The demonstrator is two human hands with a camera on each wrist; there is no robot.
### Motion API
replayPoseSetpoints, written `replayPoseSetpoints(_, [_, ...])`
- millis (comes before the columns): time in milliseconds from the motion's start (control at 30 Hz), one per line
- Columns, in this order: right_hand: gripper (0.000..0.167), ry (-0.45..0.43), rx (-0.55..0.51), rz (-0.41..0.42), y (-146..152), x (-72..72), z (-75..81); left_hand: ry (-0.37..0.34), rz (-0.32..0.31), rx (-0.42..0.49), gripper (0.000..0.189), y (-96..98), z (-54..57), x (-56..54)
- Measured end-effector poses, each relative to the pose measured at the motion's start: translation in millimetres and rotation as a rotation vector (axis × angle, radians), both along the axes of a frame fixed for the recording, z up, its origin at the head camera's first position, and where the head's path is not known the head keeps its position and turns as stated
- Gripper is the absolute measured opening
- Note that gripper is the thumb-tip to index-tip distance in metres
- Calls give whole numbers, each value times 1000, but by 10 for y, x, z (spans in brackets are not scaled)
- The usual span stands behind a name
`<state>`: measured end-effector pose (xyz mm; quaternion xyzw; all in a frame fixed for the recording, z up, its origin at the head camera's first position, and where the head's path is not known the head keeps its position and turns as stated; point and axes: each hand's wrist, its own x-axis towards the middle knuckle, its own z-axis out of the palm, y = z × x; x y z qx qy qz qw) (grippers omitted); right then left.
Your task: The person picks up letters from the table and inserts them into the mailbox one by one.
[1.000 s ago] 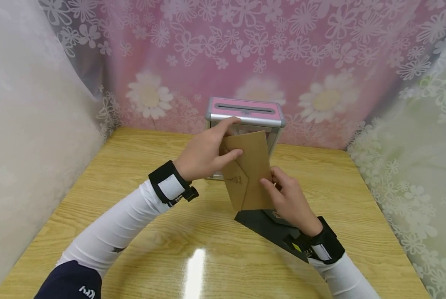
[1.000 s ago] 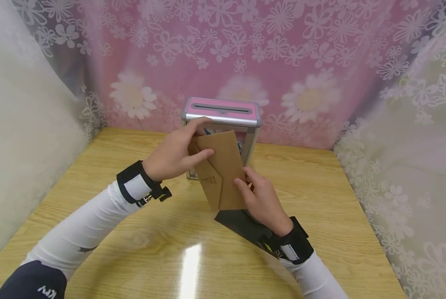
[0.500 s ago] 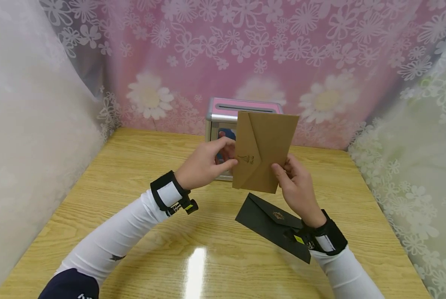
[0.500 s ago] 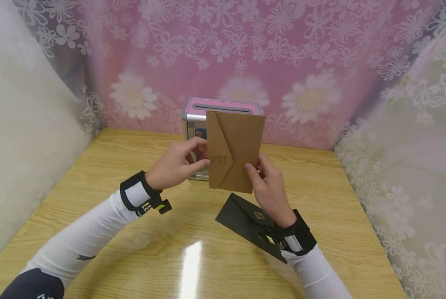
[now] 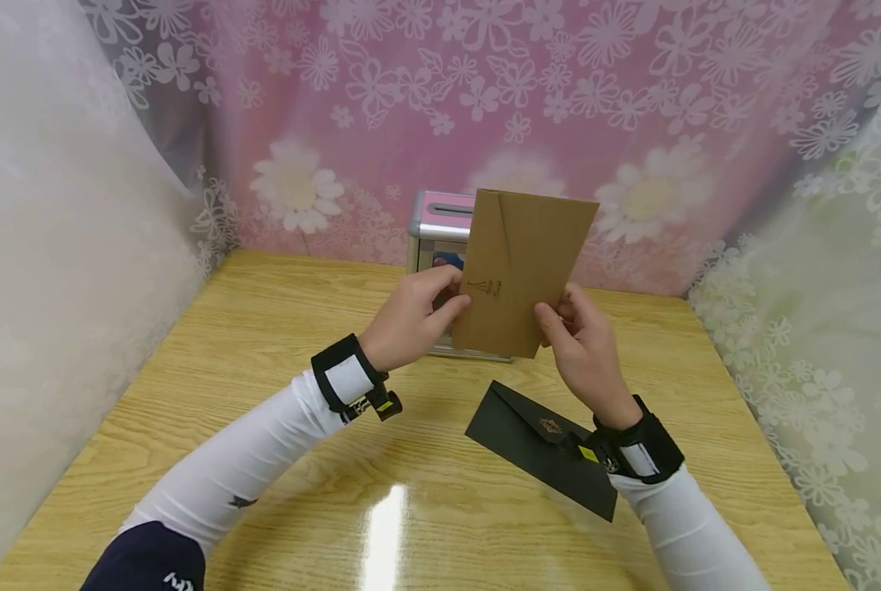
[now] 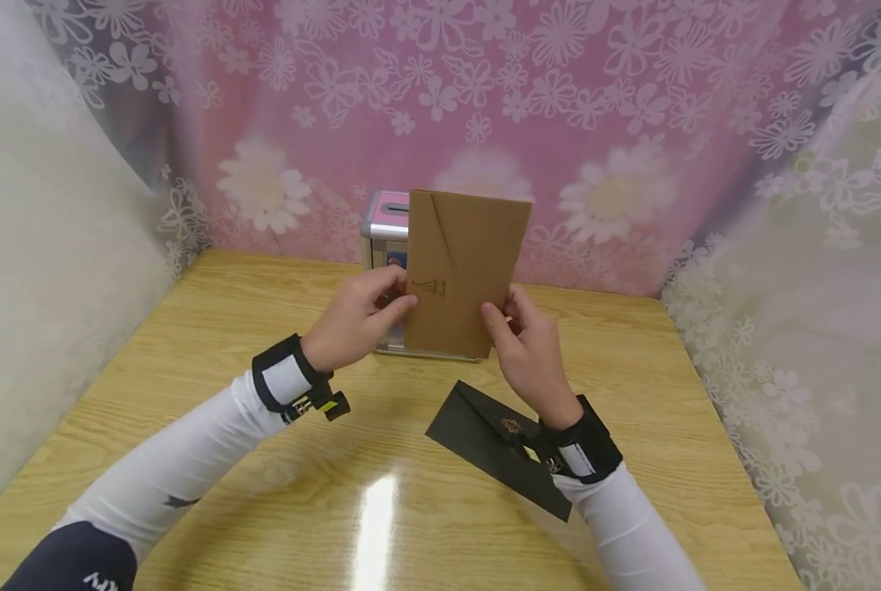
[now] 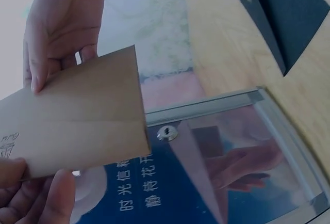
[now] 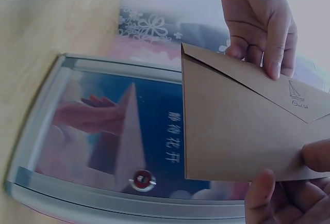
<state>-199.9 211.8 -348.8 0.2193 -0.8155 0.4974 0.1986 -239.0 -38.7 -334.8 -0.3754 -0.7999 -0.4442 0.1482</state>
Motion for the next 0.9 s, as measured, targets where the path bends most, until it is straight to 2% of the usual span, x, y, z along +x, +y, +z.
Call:
replayPoseSetpoints(100, [33, -16, -43, 16, -18, -61, 116, 13, 20, 29, 7, 3, 78, -34])
replayPoseSetpoints(200, [32, 7, -62, 25, -42, -119, 247, 26, 36, 50, 11, 0, 183, -74])
replayPoseSetpoints(367, [29, 91, -42, -12, -95, -216, 493, 99, 66, 78, 15, 10, 399, -169])
replayPoseSetpoints(567, [26, 138, -30, -63, -142, -330, 780, 147, 112, 102, 14, 43, 660, -285])
replayPoseSetpoints(733, [24, 191, -48, -65, -168, -425, 961, 140, 138, 134, 13, 60, 849, -374])
replayPoseSetpoints(900, [22, 232, -79, -61, -171, -539, 1081, 121, 149, 162, 15, 82, 964, -438])
